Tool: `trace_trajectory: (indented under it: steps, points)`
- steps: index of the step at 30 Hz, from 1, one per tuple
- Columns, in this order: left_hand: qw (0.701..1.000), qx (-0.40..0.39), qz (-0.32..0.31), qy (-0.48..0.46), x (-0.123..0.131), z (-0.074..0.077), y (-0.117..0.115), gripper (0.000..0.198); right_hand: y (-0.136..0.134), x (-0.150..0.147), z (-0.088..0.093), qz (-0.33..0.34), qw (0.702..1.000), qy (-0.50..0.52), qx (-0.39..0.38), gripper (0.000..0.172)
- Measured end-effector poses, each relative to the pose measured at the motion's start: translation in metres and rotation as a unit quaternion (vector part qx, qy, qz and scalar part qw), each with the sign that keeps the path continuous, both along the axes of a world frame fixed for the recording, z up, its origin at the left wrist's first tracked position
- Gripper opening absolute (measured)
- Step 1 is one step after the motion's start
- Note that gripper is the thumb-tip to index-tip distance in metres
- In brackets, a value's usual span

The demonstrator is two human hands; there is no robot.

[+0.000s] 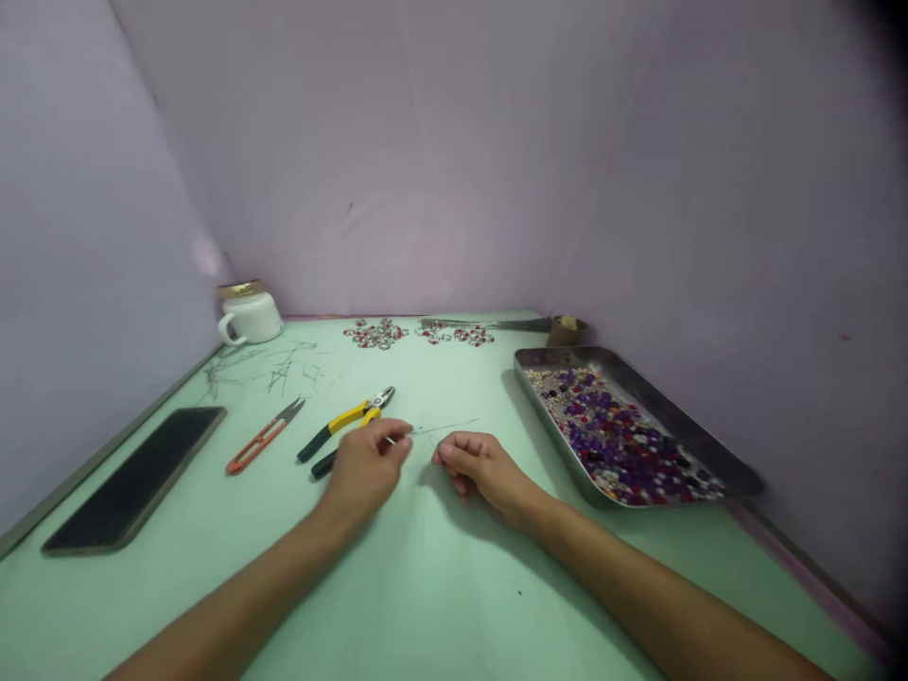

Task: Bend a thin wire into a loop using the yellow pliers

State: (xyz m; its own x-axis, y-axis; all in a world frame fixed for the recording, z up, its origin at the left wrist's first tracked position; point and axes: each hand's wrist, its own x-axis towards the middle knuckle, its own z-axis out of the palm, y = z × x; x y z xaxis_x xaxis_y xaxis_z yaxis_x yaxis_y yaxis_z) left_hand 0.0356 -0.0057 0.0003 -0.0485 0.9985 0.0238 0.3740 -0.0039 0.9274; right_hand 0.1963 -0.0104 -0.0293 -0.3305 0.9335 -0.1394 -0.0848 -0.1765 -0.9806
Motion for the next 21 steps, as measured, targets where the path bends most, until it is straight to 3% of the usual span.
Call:
trace_trajectory:
  steps: [3, 4, 7, 13, 17, 21]
  points:
    - [0.984, 0.052, 0.015, 0.171, -0.025, 0.008, 0.018, 0.024, 0.003, 0.003, -0.001, 0.003, 1.000, 0.019, -0.014, 0.021]
    - [0.931, 0.048, -0.006, 0.362, -0.031, 0.009, 0.022, 0.027, 0.003, 0.003, -0.001, 0.007, 1.000, 0.018, -0.016, 0.021]
    - [0.881, 0.015, -0.038, 0.472, -0.042, 0.006, 0.032, 0.027, 0.003, 0.004, -0.002, 0.017, 1.000, 0.014, -0.011, 0.022]
    - [0.871, -0.017, -0.051, 0.488, -0.040, 0.000, 0.037, 0.032, 0.002, 0.006, -0.001, 0.007, 1.000, 0.013, -0.024, 0.022]
    - [0.895, -0.034, -0.098, 0.434, -0.044, 0.015, 0.030, 0.022, 0.003, 0.010, 0.002, 0.005, 0.998, 0.047, -0.044, 0.020]
    - [0.919, -0.063, -0.175, 0.347, -0.051, 0.030, 0.013, 0.029, 0.006, 0.015, 0.003, 0.034, 0.995, 0.065, -0.073, 0.017]
